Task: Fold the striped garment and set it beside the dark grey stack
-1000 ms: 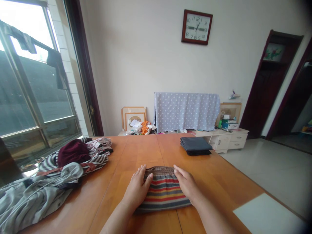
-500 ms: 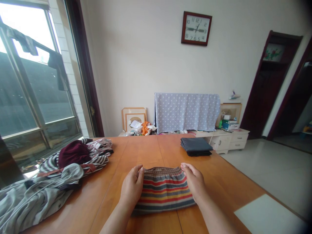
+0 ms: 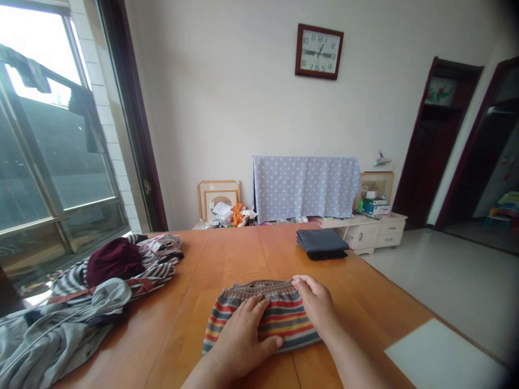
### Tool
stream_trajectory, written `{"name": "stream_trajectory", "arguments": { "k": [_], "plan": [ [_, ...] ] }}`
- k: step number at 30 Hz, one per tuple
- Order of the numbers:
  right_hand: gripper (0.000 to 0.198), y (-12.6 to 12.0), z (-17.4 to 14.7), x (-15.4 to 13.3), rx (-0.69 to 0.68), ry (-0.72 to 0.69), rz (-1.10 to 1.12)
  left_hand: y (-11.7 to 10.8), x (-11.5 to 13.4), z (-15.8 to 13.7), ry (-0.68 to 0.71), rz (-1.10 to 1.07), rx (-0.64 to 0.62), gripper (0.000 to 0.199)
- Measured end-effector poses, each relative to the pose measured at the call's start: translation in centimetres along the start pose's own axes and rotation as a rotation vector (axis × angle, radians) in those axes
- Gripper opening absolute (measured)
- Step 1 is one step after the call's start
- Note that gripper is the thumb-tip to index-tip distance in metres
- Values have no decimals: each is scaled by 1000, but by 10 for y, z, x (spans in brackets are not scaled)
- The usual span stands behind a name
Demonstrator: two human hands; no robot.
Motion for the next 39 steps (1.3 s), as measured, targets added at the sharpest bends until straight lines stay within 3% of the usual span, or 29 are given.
{"name": "stream_trajectory", "arguments": {
  "k": [3,9,16,22,24,29,35,39],
  "plan": [
    [41,2,-4,-5,-68,-45,-10,4,-6,-3,-48,42,-103,98],
    [44,9,-17,-13,-345,-74,46,4,-4,-3,-71,96,-158,101],
    [61,8,-20,-10,-457,-76,-7,8,-6,-2,-32,112,-126,85],
    [100,1,-39,-11,-715,-176,-358,6,-8,0,-18,120,-102,69],
    [104,5,-44,-11,-721,-214,-475,5,-7,1,-13,120,-101,68],
    [79,16,-43,-10,-644,-283,-567,5,-5,1,-21,130,-90,65],
    [67,17,-36,-10,-541,-303,-550,6,2,3,-60,203,-20,85],
    [63,17,-38,-17,-467,-293,-510,3,7,5,-118,235,70,71]
  ]
}}
Point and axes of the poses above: each hand's wrist, its own z-axis towards the middle knuckle, its own y-axis out of the palm, x = y × z, the point moved 2 cm from there along z, towards the middle knuckle, and after that the axes turned 8 degrees about -z, right-handed, at the moved point
